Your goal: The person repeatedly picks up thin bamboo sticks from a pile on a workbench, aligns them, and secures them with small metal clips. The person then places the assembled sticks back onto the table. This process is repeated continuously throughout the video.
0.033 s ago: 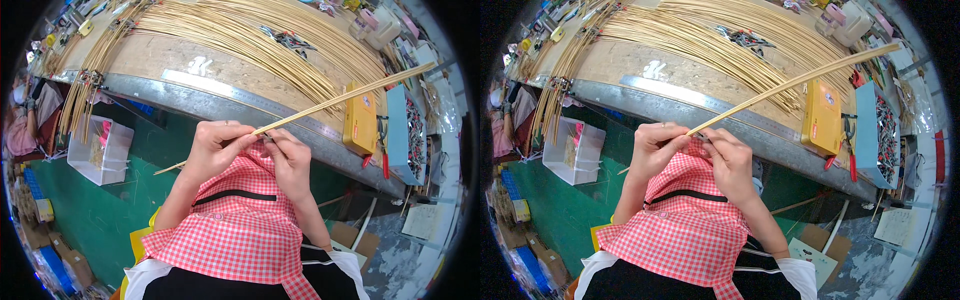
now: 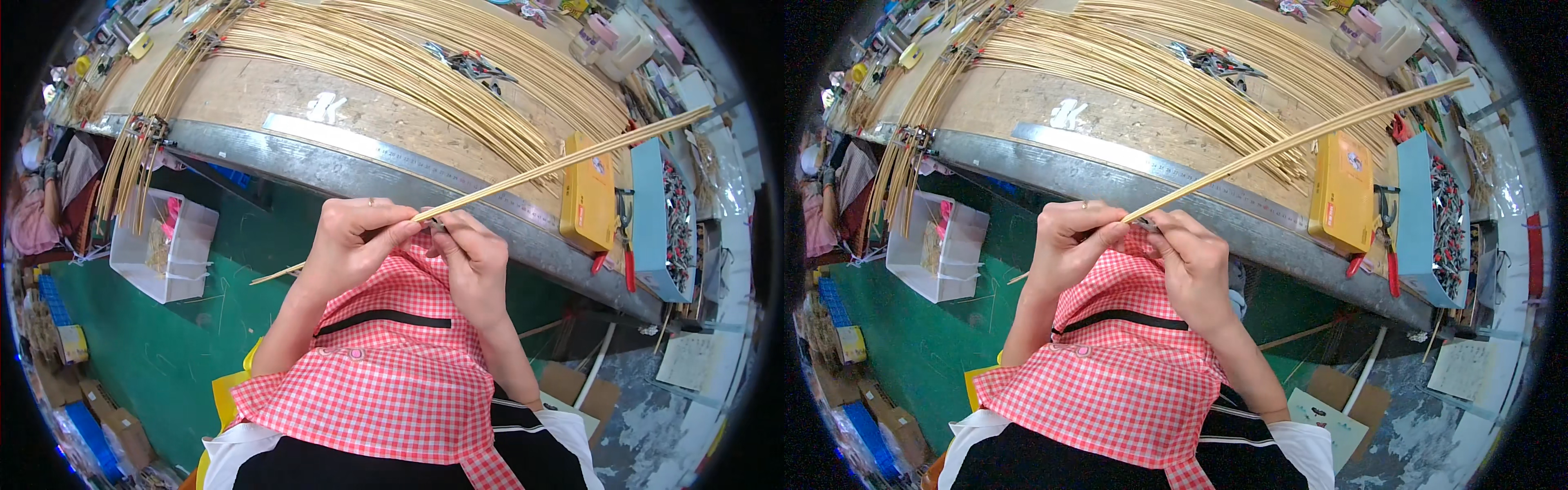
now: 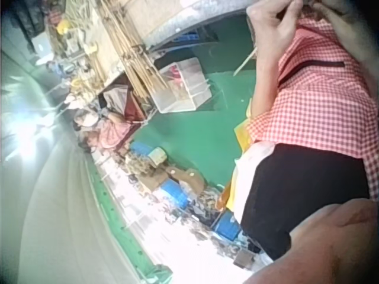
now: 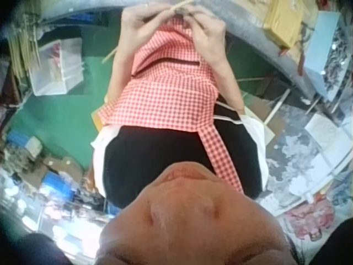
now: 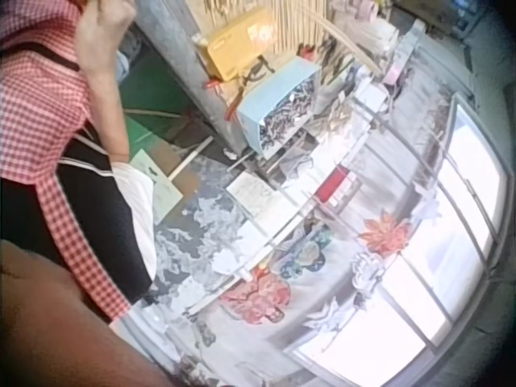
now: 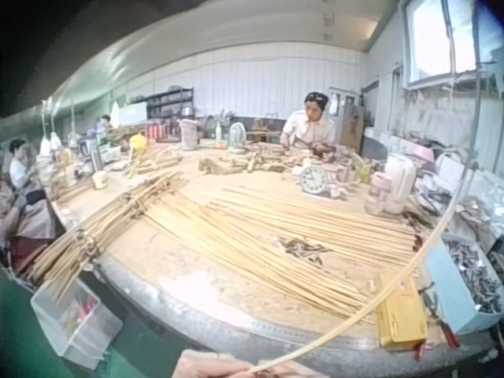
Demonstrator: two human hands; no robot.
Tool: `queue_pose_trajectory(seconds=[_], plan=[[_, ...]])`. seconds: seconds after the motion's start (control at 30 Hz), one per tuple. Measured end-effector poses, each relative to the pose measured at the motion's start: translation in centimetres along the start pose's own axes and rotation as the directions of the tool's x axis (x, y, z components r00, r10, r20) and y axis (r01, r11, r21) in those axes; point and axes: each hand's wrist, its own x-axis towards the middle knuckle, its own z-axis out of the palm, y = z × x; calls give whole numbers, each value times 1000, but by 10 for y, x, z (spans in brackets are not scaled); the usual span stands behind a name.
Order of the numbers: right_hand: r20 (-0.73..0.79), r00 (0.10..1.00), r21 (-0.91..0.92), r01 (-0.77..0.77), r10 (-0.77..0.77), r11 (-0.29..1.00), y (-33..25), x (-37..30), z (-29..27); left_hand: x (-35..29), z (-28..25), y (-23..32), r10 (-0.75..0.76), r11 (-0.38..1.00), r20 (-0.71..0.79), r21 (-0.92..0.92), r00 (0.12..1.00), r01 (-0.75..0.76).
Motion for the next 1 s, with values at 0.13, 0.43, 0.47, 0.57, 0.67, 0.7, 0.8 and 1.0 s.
queue_pose_trajectory(seconds=[0.13, 0.43, 0.47, 0.57, 0.67, 0.7, 0.8, 1.0], plan=[[43, 999, -45, 36, -34, 998, 6, -1, -4, 0, 1, 0, 9, 1000, 18, 20, 1000, -9], [2, 999, -16, 38, -38, 999, 3, -2, -2, 1, 3, 0, 29, 998, 39, 53, 999, -31], [5, 999, -26, 41, -41, 999, 3, -2, -3, 1, 3, -1, 34, 998, 41, 56, 999, -36], [13, 999, -30, 39, -38, 999, 3, -3, -3, 0, 4, -1, 29, 998, 41, 51, 999, -31], [25, 999, -43, 39, -38, 998, 3, -4, -3, 1, 3, -2, 20, 999, 55, 27, 998, -22], [32, 999, -44, 32, -30, 999, 2, -3, -3, 1, 3, -2, 15, 1000, 62, 22, 998, -16], [69, 997, -62, 44, -40, 997, 0, -2, -4, 1, 2, -6, -19, 999, 84, -31, 996, 22], [102, 994, 109, 32, -43, 994, 9, 1, -25, 2, -2, -15, -202, 938, 158, -252, 967, 237]])
